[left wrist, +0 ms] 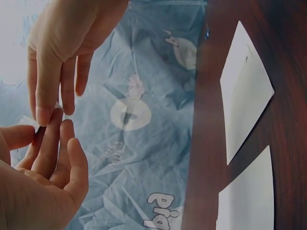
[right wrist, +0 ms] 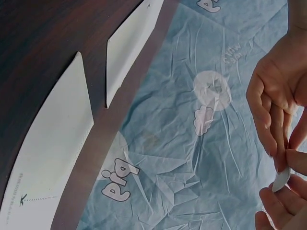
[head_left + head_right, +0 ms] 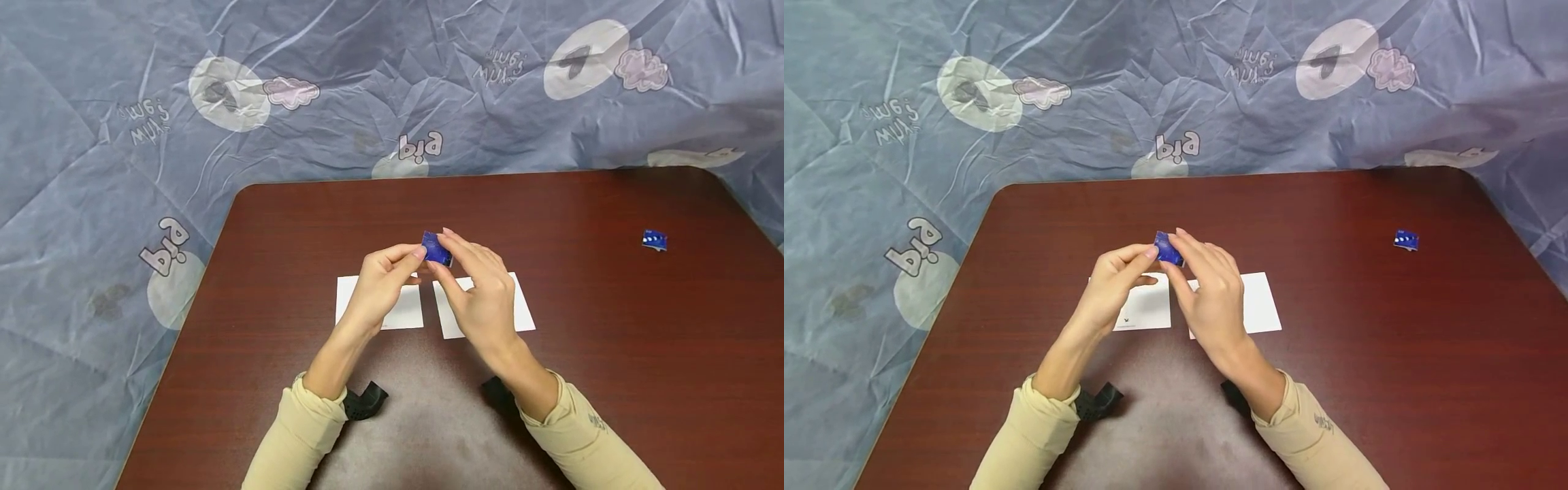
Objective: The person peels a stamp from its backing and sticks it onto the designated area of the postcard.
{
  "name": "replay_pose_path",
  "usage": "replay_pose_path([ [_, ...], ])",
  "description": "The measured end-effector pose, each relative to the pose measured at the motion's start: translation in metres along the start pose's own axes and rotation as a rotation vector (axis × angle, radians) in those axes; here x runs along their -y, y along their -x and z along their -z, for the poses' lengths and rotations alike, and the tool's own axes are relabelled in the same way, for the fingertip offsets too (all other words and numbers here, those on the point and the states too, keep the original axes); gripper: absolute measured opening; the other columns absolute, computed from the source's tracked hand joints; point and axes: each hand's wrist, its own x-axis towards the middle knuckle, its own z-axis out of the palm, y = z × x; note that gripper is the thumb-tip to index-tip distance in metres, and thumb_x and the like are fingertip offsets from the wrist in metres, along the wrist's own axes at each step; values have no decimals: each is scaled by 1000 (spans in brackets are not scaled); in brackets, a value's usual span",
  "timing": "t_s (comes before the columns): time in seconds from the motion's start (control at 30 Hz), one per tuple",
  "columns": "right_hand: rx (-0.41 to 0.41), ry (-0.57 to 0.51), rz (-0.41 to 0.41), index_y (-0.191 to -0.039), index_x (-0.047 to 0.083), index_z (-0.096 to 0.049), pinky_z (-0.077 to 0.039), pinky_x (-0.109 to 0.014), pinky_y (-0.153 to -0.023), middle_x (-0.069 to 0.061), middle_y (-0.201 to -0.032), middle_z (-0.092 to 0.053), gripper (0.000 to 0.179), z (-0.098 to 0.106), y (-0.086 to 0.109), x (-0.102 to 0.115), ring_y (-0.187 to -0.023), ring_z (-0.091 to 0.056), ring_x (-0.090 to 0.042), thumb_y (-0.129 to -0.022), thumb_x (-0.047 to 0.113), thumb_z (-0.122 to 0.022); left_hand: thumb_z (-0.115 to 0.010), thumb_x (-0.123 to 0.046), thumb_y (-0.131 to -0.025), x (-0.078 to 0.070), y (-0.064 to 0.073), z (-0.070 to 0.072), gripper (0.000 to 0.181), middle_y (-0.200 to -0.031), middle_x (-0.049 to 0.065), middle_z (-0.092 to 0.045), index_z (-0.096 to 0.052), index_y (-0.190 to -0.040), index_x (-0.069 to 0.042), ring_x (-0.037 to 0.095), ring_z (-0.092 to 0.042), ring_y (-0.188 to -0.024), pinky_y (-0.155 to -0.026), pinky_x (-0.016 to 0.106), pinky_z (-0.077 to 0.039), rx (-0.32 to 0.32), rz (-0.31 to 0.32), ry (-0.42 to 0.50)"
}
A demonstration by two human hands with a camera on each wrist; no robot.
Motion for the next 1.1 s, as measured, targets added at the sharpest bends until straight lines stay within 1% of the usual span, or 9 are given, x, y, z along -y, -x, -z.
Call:
replay_pose_path([
  [0.1, 14, -21, -6, -109, -3, -69, -45, -39, -91, -13, -110, -68, 37, 1, -1, -2, -94, -65, -30, -74, -2, -80, -56, -10, -96, 0, 0, 1, 22, -86, 14, -71, -67, -104, 7, 22, -66, -84, -75, 31, -49, 1, -34, -64],
  [0.23, 38, -40, -26, -109, -3, -69, -48, -37, -88, -12, -109, -68, 37, 2, -1, -3, -95, -66, -29, -74, -1, -79, -56, -10, -96, 0, 0, 3, 20, -85, 13, -71, -68, -102, 5, 23, -68, -84, -80, 33, -50, 23, -125, -137],
  [0.33, 69, -59, -52, -110, -3, -69, -49, -38, -85, -11, -110, -68, 36, 2, -1, -3, -99, -65, -27, -76, 0, -79, -58, -11, -96, 1, 0, 3, 18, -86, 9, -71, -70, -101, 1, 18, -68, -82, -78, 34, -52, 8, -224, -284],
  [0.47, 122, -114, -96, -110, -1, -70, -49, -36, -87, -11, -112, -67, 33, 4, -2, -3, -105, -63, -24, -77, -1, -77, -59, -12, -94, 4, 0, 3, 15, -84, 4, -71, -70, -99, -3, 12, -67, -78, -74, 31, -53, -25, -341, -495],
  [0.63, 174, -191, -177, -112, 1, -70, -47, -31, -91, -8, -114, -67, 31, 9, -4, -2, -109, -61, -18, -81, 1, -74, -57, -9, -94, 6, -1, 5, 15, -86, 5, -71, -68, -102, -1, 15, -67, -81, -77, 26, -52, 25, -444, -543],
  [0.77, 183, -220, -219, -113, 1, -69, -44, -32, -94, -7, -117, -65, 28, 11, -4, -1, -113, -58, -16, -85, 3, -70, -56, -9, -95, 7, -1, 5, 16, -89, 4, -70, -67, -102, -1, 14, -66, -81, -77, 25, -51, 27, -483, -563],
  [0.87, 162, -202, -208, -112, 0, -69, -45, -31, -92, -8, -116, -66, 25, 11, -3, 0, -112, -57, -17, -87, 4, -69, -54, -11, -96, 8, -1, 2, 18, -88, 3, -69, -68, -102, -3, 12, -64, -79, -74, 25, -50, 21, -508, -592],
  [0.97, 128, -188, -182, -110, -1, -70, -48, -29, -85, -7, -112, -68, 25, 11, -3, 1, -106, -61, -17, -85, 3, -70, -51, -14, -97, 9, 0, 0, 20, -85, 1, -67, -67, -102, -4, 10, -61, -76, -70, 26, -49, 26, -539, -623],
  [1.1, 89, -213, -162, -107, 0, -72, -51, -29, -77, -5, -108, -69, 24, 11, -2, 2, -99, -64, -17, -83, -1, -71, -45, -13, -99, 10, 0, -1, 21, -83, 1, -64, -64, -100, -3, 10, -56, -73, -66, 27, -46, 50, -577, -618],
])
